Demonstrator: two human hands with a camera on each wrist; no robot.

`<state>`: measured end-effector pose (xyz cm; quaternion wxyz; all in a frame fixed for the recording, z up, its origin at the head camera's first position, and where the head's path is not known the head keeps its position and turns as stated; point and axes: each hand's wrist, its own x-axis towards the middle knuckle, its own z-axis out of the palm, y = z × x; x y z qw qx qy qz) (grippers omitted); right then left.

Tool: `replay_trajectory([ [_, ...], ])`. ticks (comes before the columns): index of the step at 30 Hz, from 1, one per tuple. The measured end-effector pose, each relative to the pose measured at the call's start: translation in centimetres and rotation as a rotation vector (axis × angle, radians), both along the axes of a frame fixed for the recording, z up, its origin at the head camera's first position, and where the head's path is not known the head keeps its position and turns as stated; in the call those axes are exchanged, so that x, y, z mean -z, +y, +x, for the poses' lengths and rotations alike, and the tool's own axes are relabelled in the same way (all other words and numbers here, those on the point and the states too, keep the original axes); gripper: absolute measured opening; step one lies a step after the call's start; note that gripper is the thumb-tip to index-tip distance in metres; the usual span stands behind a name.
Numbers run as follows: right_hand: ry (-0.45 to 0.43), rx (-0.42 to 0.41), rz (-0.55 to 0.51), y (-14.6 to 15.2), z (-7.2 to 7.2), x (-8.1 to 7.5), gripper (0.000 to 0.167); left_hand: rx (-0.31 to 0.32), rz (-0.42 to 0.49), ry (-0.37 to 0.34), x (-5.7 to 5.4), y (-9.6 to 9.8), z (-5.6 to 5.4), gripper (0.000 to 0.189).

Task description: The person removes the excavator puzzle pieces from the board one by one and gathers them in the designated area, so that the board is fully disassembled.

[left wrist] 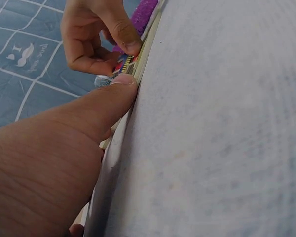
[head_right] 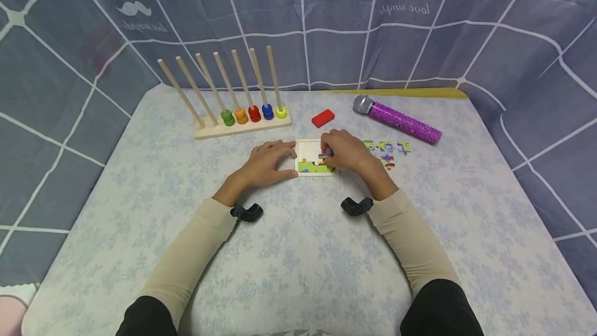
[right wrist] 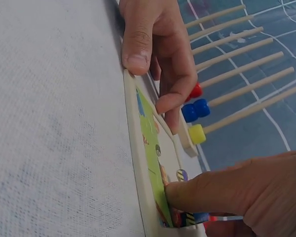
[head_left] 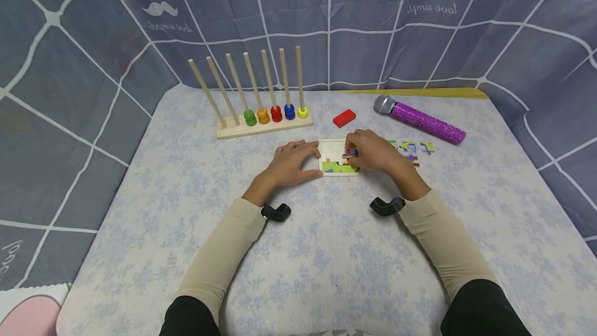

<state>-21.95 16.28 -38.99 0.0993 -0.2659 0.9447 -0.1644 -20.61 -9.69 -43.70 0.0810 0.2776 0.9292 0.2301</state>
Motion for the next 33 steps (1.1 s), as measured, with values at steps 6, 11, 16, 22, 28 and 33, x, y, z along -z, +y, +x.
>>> replay_trajectory([
  [6, -0.014, -0.105, -0.049, 0.5, -0.3, 0.1, 0.027, 0.004, -0.002, 0.002, 0.0, 0.0, 0.0, 0.044],
  [11, -0.029, -0.15, -0.118, 1.1, -0.4, -0.1, 0.03, 0.007, -0.006, 0.011, 0.1, 0.1, 0.0, 0.044],
  [16, -0.021, -0.164, -0.114, 1.1, -0.4, -0.1, 0.031, 0.006, -0.008, 0.012, 0.2, 0.0, 0.0, 0.045],
  [22, -0.025, -0.169, -0.078, 1.0, -0.2, 0.0, 0.035, 0.004, -0.004, 0.014, 0.3, -0.1, 0.0, 0.045],
  [28, -0.028, -0.158, -0.106, 1.3, -0.4, -0.1, 0.037, 0.005, -0.016, 0.01, 0.2, -0.1, 0.0, 0.045],
  [33, 0.013, -0.127, -0.21, 3.0, -0.7, -0.6, 0.038, 0.005, -0.021, -0.001, -0.2, -0.1, 0.0, 0.046],
])
